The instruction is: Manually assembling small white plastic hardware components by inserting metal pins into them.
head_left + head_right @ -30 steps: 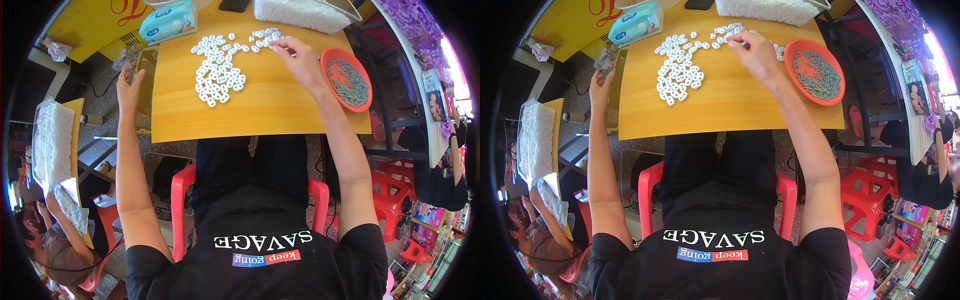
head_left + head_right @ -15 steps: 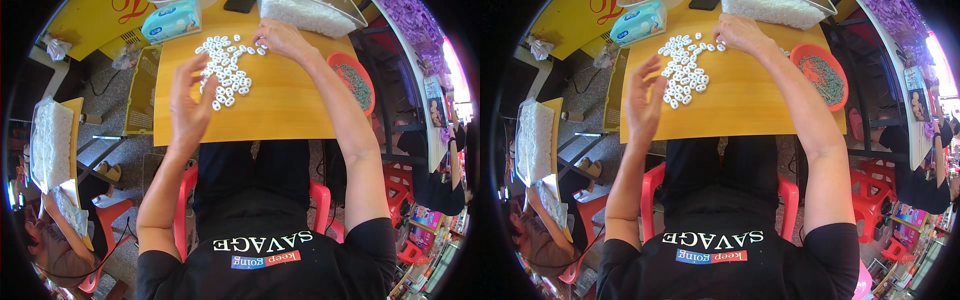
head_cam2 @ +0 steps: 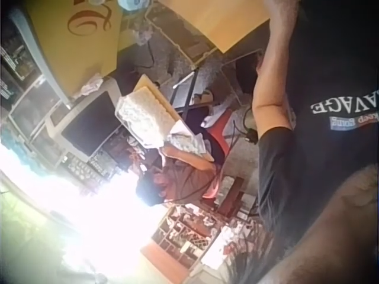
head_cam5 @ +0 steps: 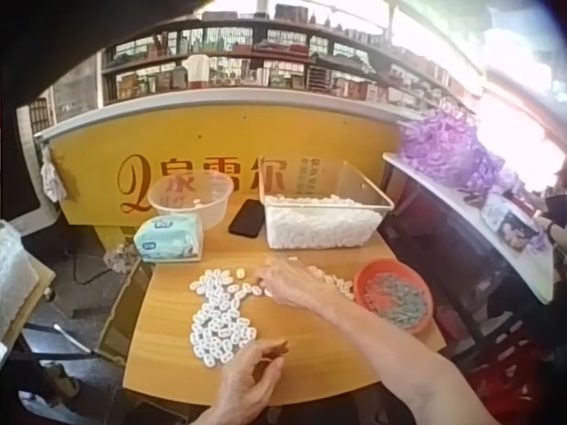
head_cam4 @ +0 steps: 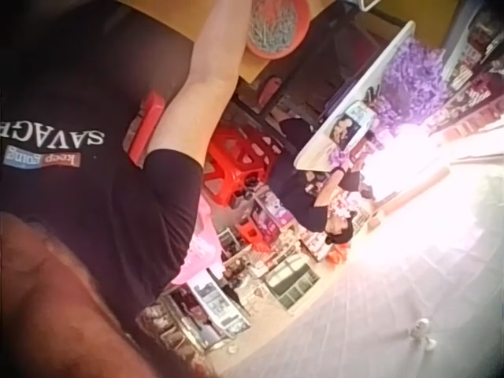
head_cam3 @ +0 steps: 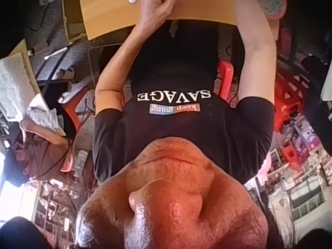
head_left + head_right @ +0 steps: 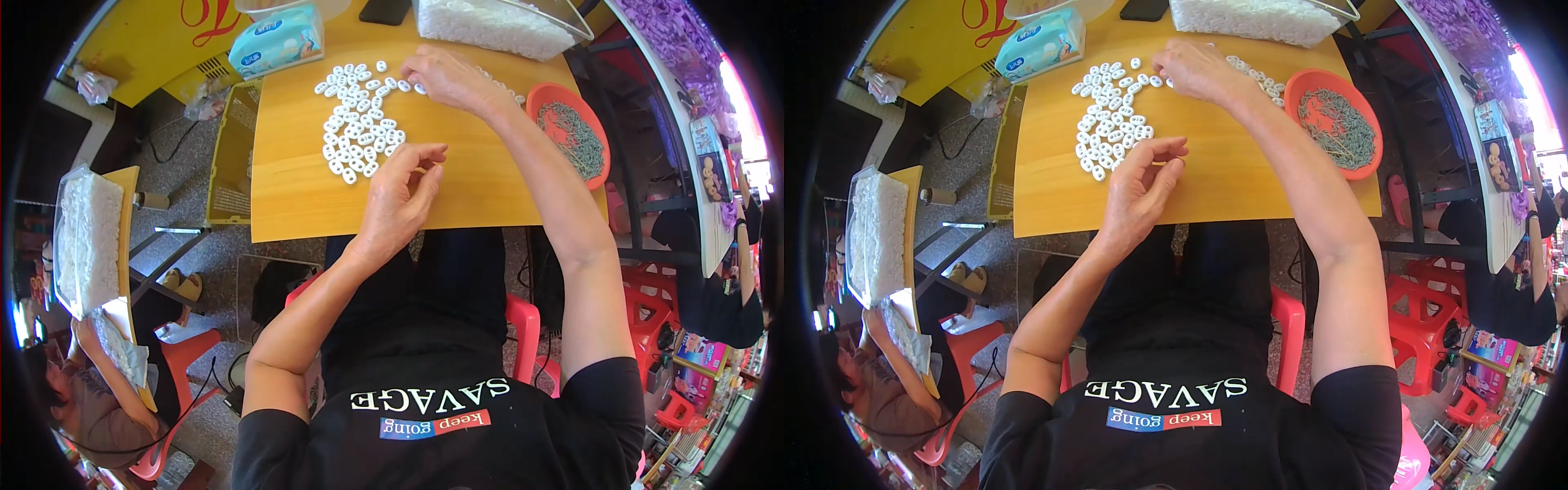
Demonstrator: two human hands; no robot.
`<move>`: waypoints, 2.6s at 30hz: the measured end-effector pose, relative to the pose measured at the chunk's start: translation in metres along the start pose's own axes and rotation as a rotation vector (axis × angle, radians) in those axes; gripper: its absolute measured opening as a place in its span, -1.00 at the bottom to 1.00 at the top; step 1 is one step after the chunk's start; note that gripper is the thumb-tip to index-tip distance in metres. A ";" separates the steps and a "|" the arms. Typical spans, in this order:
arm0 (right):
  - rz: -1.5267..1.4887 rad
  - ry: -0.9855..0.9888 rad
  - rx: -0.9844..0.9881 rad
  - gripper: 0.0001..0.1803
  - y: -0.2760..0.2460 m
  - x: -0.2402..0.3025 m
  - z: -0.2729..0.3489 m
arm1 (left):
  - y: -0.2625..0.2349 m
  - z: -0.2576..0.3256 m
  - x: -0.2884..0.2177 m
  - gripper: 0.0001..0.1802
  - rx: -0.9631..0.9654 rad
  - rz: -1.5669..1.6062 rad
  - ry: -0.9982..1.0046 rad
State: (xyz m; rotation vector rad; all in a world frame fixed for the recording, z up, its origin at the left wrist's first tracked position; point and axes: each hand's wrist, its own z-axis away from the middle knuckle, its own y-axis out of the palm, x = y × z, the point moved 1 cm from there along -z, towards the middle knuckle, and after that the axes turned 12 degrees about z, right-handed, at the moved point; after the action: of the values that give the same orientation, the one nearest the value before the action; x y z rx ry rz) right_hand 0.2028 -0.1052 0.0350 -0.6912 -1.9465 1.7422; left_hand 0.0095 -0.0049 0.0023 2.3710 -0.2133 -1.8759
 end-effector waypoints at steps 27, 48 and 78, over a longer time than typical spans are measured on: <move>-1.132 0.450 -0.477 -0.84 0.000 0.084 0.136 | 0.010 -0.011 0.006 -0.82 -0.175 0.208 -0.095; -1.645 0.584 -0.371 -0.76 -0.005 0.066 0.159 | 0.027 -0.014 0.005 -0.90 -0.026 -0.157 0.261; -0.037 0.572 -0.253 -0.81 -0.049 -0.102 0.190 | 0.026 -0.023 0.011 -0.84 0.009 0.540 -0.311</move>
State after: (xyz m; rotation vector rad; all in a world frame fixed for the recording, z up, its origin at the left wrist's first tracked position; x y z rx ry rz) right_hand 0.1611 -0.3206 0.0632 -1.0927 -1.7582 1.1121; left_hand 0.0335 -0.0326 0.0015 1.7597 -0.7972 -1.9343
